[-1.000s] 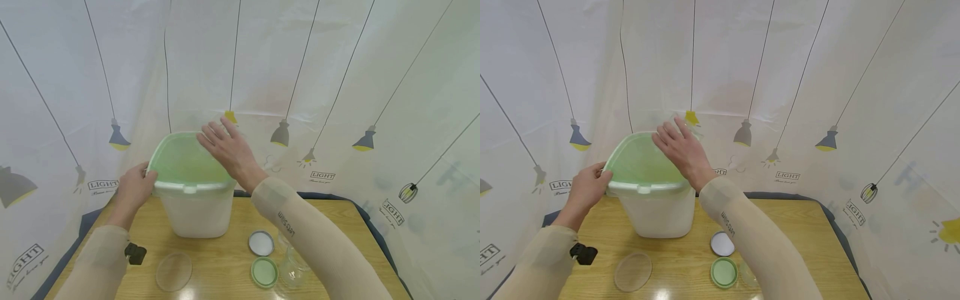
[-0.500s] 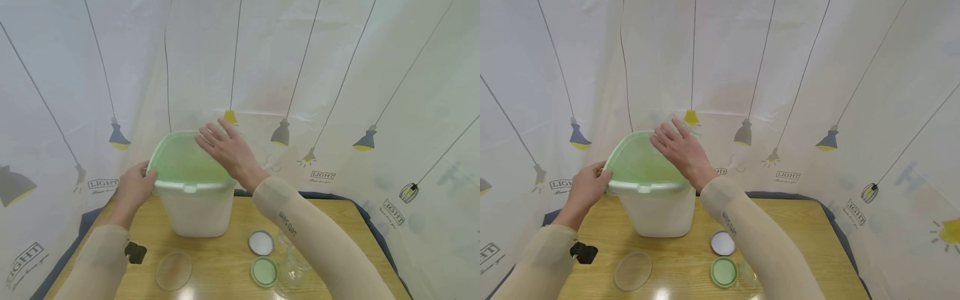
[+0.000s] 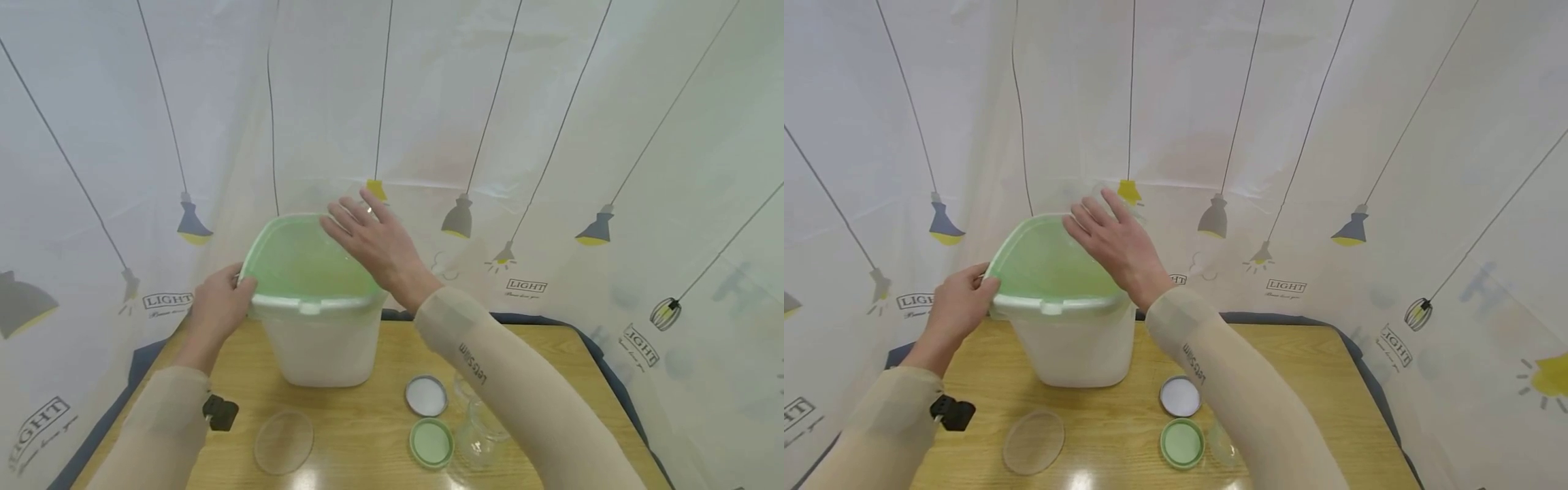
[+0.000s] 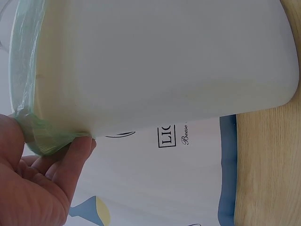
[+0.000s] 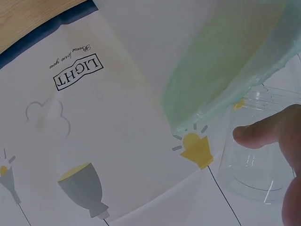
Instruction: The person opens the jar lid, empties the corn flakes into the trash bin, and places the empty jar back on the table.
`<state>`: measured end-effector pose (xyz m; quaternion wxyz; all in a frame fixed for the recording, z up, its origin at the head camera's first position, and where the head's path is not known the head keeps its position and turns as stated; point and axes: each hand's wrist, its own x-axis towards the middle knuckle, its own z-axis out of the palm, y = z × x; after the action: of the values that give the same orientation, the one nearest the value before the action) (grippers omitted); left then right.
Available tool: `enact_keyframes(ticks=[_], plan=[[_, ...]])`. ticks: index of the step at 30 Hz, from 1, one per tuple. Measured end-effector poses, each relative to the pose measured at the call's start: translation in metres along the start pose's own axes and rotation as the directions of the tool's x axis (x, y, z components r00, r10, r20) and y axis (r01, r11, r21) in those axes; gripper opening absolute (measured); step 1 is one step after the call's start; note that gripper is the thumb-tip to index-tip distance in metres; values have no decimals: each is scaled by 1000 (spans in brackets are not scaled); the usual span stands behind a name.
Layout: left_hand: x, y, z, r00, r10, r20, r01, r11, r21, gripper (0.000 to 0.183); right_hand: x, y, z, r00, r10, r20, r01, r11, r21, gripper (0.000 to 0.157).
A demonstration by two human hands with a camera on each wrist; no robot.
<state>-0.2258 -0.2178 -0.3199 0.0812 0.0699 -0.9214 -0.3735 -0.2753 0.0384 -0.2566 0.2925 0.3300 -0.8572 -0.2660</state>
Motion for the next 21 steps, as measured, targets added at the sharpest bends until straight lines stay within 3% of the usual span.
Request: enact_keyframes(ticks=[8,21], plan=[[0,-2,-1,1000,-3,9,3,1000,-6,56,1,-2,1,999,-33,1,33,998,-56,90],[1,-4,0,1000,-3,-2,3,1000,-8,56,1,-6,2,1000,-1,10,1,1000,1,85]])
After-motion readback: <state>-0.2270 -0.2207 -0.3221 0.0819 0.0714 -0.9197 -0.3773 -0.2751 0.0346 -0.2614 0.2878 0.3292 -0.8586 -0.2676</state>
